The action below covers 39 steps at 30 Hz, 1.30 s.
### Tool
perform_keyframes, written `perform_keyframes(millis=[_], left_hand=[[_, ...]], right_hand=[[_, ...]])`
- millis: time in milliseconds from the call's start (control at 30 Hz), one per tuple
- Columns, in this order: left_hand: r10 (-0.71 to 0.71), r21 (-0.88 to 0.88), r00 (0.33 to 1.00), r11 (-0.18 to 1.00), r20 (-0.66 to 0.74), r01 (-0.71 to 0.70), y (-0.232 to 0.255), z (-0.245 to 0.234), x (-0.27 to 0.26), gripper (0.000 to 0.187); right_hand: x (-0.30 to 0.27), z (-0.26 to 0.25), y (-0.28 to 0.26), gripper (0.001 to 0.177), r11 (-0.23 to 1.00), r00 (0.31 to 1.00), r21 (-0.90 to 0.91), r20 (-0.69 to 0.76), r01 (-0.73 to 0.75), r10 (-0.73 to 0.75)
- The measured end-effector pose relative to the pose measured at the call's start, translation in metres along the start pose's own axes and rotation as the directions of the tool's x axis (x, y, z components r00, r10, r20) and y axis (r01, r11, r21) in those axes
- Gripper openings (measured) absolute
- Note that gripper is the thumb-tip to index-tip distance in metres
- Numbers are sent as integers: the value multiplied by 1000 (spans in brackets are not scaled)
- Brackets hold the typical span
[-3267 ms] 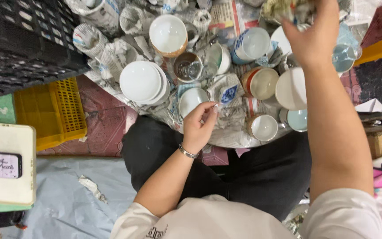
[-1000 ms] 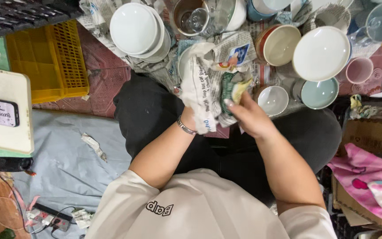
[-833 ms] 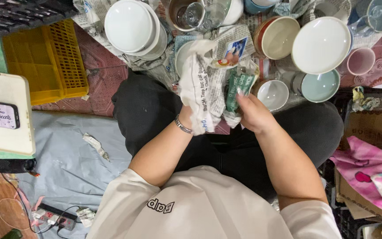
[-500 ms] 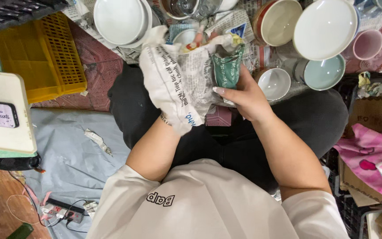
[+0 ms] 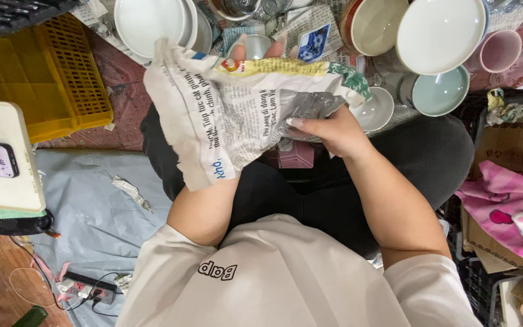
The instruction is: The person sits on the floor and wraps various ceramic dishes, including bowls and cups, in newspaper. They fold the newspaper around each item individually and place the wrapped items into a pile.
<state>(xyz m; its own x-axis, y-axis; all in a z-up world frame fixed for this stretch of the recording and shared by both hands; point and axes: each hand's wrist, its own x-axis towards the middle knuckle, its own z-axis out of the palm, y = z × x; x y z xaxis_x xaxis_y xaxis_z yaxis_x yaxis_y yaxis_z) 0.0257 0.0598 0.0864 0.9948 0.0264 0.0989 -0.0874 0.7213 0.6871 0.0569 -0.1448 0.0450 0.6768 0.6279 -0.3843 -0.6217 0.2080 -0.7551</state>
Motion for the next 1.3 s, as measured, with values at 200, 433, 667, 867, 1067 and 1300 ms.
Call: perform_keyframes(millis=[200,433,667,867,1067,1300], left_hand=[[43,-24,998,999,-36,-43,1,-2,5,59],[91,-33,982,995,-165,-97,8,-9,-7,58],[99,-119,929,982,-357,-150,39,-25,-42,58],[-271,-276,893,945,-358,176,5,-43,-97,58],[-335,-451,865,880,-373,146,-4,-83,-139,58],[-201,-115,977,971,63,208,-29,-105,-135,58]], right_hand=[[-7,-9,13,48,981,995,-167,0,-96,97],[-19,-35,34,28,992,996,-90,6,-91,91],[-66,-51,47,27,871,919,-323,-13,369,-394],[-86,-70,36,27,615,673,-423,-17,665,-740],[-71,-80,33,28,275,495,-919,-107,281,-862],[-66,-74,37,40,369,495,-917,-252,154,-832]])
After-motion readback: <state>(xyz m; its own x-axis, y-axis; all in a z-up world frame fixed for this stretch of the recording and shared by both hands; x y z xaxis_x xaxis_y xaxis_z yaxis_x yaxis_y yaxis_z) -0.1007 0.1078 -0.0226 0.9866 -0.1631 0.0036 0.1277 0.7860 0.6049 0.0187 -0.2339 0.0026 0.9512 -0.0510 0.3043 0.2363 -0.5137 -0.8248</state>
